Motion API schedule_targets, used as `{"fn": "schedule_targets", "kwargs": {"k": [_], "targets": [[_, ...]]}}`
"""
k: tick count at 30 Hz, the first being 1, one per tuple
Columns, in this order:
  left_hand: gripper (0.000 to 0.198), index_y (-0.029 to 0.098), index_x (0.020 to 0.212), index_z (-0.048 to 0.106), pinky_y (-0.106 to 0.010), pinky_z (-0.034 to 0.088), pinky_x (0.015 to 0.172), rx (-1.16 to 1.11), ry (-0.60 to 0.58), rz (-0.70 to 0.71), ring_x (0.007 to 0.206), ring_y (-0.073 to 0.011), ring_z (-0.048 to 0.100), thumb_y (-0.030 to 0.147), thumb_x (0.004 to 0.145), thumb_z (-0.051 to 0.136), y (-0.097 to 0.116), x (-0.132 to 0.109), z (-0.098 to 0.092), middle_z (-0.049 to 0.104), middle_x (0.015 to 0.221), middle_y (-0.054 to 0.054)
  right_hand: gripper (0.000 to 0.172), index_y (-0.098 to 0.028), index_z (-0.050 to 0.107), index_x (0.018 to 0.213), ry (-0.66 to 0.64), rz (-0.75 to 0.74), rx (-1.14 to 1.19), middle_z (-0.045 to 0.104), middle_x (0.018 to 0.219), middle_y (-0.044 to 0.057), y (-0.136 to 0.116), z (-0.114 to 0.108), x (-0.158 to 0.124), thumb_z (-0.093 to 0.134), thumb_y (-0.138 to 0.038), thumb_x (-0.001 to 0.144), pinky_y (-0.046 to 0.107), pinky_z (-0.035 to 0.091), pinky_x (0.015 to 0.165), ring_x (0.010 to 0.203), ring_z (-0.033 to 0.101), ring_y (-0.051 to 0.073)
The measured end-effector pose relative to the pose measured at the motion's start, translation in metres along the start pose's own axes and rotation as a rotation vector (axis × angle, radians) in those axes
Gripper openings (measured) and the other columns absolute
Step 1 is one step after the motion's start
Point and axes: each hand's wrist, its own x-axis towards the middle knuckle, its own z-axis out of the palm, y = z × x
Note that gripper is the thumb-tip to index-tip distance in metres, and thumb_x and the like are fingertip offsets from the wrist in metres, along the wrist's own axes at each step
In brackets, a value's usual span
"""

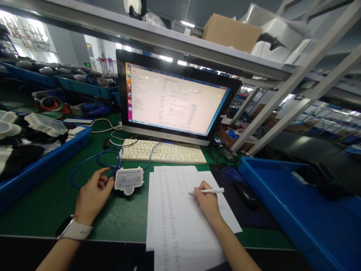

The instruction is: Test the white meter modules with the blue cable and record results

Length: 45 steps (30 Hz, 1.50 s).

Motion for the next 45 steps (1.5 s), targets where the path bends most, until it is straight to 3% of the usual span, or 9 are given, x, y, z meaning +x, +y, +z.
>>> {"fn": "schedule_targets", "kwargs": {"k": [11,33,45], "targets": [[0.053,0.018,0.114,0.053,-0.024,0.043,0.062,0.03,-0.001,0.023,0.066,-0.0143,0.055,0.049,0.071,0.049,0.004,0.0,-0.002,0.056,0.074,0.002,0.021,-0.024,0.036,0.054,-0.018,-0.014,-0.021,0.045,0.04,-0.005,0.001,0.001,-0.001,0.052,-0.032,0.065,0.022,0.029,0.037,0.037,0.038,0.011],[0.064,0.017,0.112,0.055,-0.029,0.046,0.064,0.01,0.039,0.024,0.066,-0.0175,0.055,0.058,0.064,0.049,-0.002,0.003,0.001,0.056,0.074,0.0,0.02,-0.024,0.034,0.053,0.01,-0.056,-0.033,0.044,0.04,-0.006,-0.003,0.001,0.001,0.048,-0.029,0.065,0.024,0.029,0.04,0.038,0.037,0.011],[0.056,0.018,0.113,0.054,-0.029,0.046,0.065,0.017,0.026,0.019,0.066,-0.0162,0.054,0.051,0.068,0.053,0.004,0.001,-0.002,0.055,0.075,0.001,0.02,-0.024,0.033,0.05,0.032,-0.083,-0.042,0.038,0.039,-0.007,-0.008,0.001,0.0,0.047,-0.028,0.063,0.024,0.028,0.042,0.041,0.036,0.011]]}}
